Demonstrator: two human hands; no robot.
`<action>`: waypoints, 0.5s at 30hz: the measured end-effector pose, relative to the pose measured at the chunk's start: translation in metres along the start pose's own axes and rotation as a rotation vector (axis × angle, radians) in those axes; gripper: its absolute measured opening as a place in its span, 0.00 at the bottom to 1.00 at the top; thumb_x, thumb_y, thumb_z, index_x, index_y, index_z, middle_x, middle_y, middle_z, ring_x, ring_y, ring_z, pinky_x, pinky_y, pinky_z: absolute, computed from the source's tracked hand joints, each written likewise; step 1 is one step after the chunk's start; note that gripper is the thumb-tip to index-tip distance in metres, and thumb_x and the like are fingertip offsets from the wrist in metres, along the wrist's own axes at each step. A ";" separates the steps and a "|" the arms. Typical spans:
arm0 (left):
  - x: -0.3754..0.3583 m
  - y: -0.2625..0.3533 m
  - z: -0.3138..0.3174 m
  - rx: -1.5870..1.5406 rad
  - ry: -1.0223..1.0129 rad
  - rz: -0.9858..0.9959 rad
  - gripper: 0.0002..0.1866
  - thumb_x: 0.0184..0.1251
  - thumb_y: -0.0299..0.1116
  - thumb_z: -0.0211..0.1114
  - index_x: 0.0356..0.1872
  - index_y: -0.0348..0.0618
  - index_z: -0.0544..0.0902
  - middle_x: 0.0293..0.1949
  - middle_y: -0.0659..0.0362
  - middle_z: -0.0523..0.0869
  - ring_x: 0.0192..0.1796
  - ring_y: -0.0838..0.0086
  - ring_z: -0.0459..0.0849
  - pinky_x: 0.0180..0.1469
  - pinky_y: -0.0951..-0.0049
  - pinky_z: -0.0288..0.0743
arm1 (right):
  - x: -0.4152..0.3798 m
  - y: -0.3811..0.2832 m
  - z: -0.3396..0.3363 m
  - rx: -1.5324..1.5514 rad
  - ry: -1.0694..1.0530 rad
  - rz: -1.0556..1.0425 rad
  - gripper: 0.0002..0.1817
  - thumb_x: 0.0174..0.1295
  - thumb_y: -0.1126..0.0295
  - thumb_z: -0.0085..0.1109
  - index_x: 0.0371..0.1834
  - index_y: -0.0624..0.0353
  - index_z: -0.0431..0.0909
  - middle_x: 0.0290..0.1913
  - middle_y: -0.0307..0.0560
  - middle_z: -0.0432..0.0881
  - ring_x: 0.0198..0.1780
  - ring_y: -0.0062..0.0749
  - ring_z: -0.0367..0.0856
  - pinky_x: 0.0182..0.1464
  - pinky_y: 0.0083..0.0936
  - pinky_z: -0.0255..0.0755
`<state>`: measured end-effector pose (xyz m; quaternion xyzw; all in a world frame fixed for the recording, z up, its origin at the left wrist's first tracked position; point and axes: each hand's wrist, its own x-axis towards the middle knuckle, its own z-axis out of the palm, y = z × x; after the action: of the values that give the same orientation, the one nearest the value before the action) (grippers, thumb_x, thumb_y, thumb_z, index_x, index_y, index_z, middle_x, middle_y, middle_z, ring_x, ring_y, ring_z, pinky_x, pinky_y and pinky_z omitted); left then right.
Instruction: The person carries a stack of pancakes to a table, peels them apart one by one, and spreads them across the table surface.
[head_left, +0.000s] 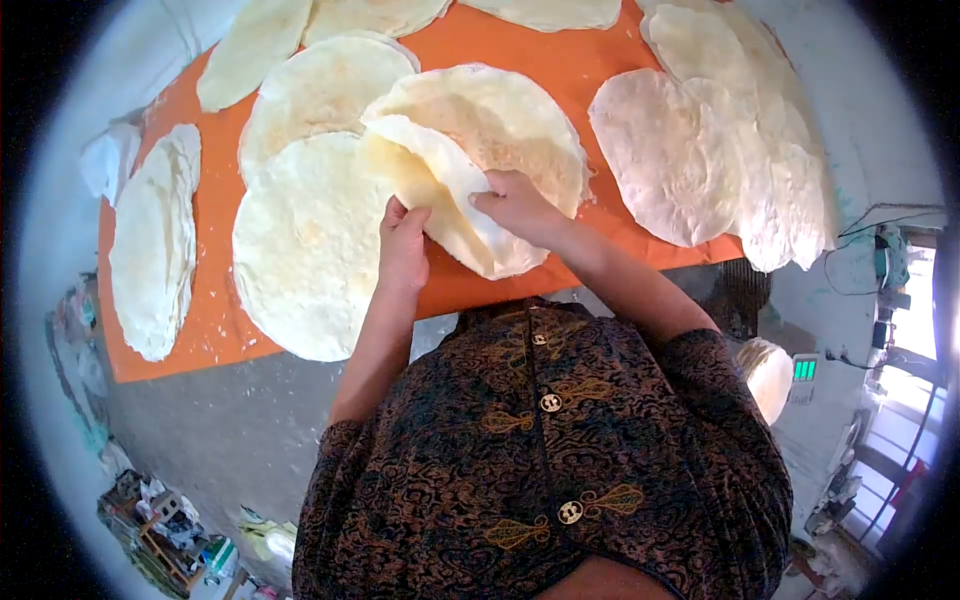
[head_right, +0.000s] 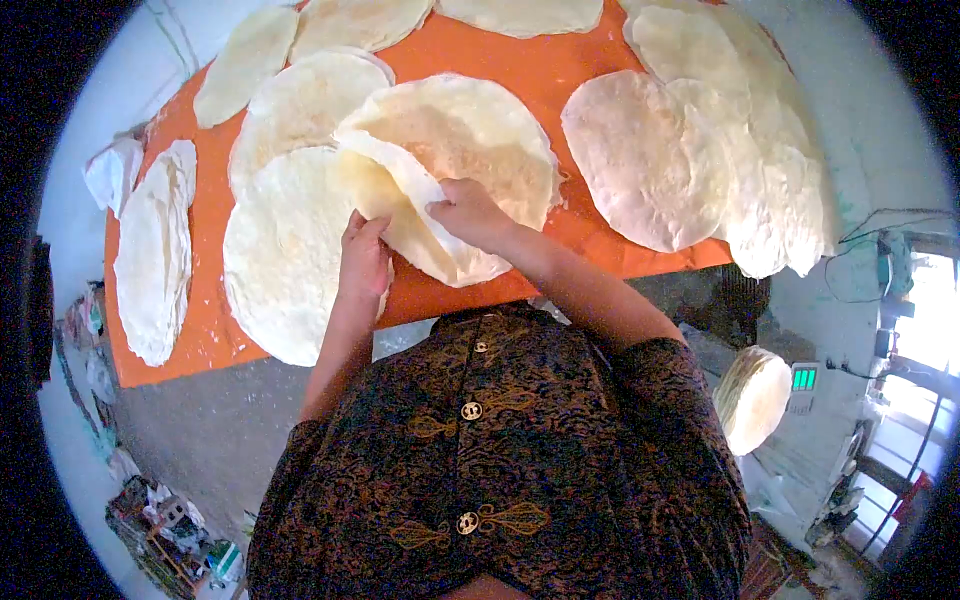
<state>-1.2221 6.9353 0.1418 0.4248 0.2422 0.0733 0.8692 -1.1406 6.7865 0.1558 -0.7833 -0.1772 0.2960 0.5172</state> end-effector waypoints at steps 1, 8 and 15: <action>0.000 0.000 0.001 0.029 0.060 -0.007 0.14 0.56 0.24 0.53 0.45 0.38 0.70 0.41 0.57 0.77 0.43 0.73 0.76 0.43 0.73 0.71 | 0.000 -0.001 -0.004 -0.008 0.009 0.011 0.15 0.51 0.67 0.55 0.38 0.66 0.76 0.31 0.47 0.79 0.33 0.30 0.77 0.38 0.26 0.71; 0.005 -0.013 -0.025 0.015 0.311 -0.069 0.11 0.55 0.22 0.50 0.40 0.32 0.74 0.37 0.50 0.78 0.37 0.64 0.79 0.36 0.66 0.76 | 0.034 0.002 -0.124 0.110 0.172 0.123 0.14 0.48 0.67 0.57 0.34 0.66 0.77 0.28 0.42 0.79 0.27 0.24 0.77 0.31 0.24 0.71; 0.003 -0.016 -0.033 -0.056 0.339 -0.119 0.16 0.52 0.20 0.49 0.45 0.31 0.71 0.40 0.51 0.76 0.42 0.64 0.78 0.40 0.65 0.75 | 0.014 -0.102 -0.349 -0.821 0.807 -0.357 0.09 0.50 0.64 0.59 0.27 0.59 0.76 0.22 0.31 0.72 0.24 0.16 0.68 0.26 0.19 0.66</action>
<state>-1.2369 6.9492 0.1117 0.3671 0.4080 0.0989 0.8301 -0.9012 6.5895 0.3467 -0.9275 -0.1954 -0.2089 0.2406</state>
